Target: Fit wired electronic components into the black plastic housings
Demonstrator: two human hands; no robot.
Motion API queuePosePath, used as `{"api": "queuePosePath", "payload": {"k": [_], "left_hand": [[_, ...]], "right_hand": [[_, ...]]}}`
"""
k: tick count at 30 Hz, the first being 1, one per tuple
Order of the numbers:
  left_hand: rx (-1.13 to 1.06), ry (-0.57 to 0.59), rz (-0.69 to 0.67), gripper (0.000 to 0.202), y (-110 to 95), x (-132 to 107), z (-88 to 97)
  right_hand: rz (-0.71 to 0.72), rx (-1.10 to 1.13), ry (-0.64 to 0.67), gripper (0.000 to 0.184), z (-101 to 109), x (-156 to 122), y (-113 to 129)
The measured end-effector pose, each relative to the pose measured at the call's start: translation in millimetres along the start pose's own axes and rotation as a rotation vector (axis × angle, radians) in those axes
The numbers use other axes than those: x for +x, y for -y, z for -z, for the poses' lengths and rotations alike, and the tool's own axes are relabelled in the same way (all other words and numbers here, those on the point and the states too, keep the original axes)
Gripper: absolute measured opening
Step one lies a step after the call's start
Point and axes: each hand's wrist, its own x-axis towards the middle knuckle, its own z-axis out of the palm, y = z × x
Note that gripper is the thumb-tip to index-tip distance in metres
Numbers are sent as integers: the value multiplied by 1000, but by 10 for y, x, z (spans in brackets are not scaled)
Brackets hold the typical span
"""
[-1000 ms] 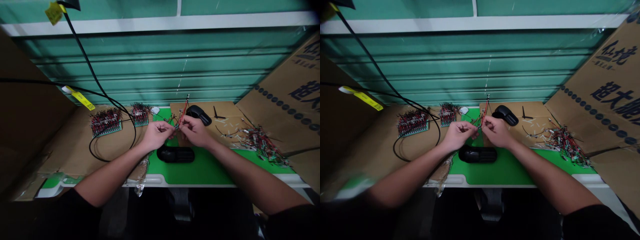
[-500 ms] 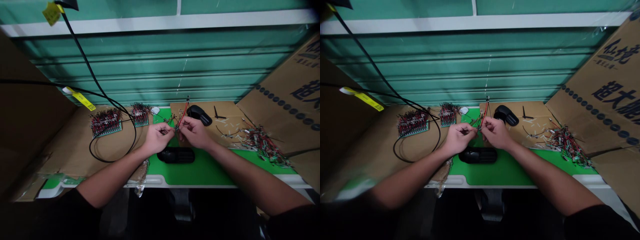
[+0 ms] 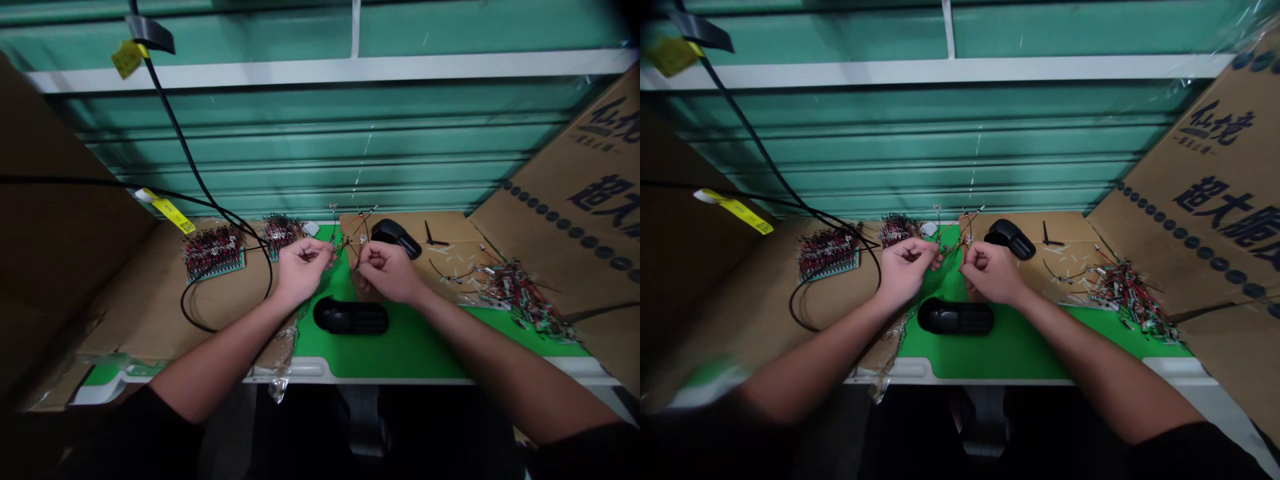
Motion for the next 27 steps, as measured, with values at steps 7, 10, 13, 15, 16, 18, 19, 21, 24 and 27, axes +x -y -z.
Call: {"api": "queuePosePath", "payload": {"k": [7, 10, 13, 15, 16, 18, 19, 21, 24, 27], "left_hand": [[43, -186, 39, 21, 61, 208, 134], [12, -164, 28, 24, 59, 222, 147], [-24, -20, 14, 30, 37, 168, 122], [-25, 63, 27, 34, 32, 119, 98], [-22, 88, 38, 36, 35, 98, 85], [-21, 115, 63, 40, 47, 70, 64], [-25, 121, 76, 41, 56, 64, 56], [-41, 126, 107, 42, 72, 64, 43], [-35, 129, 156, 41, 97, 79, 36], [-1, 128, 177, 38, 117, 98, 49]], "right_hand": [[-33, 11, -46, 11, 38, 45, -6], [-65, -57, -20, 13, 68, 63, -25], [-61, -111, 23, 12, 76, 70, -51], [-27, -136, 43, 10, 69, 66, -64], [-4, -147, 61, 9, 64, 62, -67], [46, -172, 120, 8, 55, 48, -62], [69, -186, 158, 8, 52, 38, -55], [111, -218, 235, 8, 48, 15, -34], [158, -260, 301, 11, 46, -14, 0], [220, -284, 221, 12, 59, -20, 13]]}}
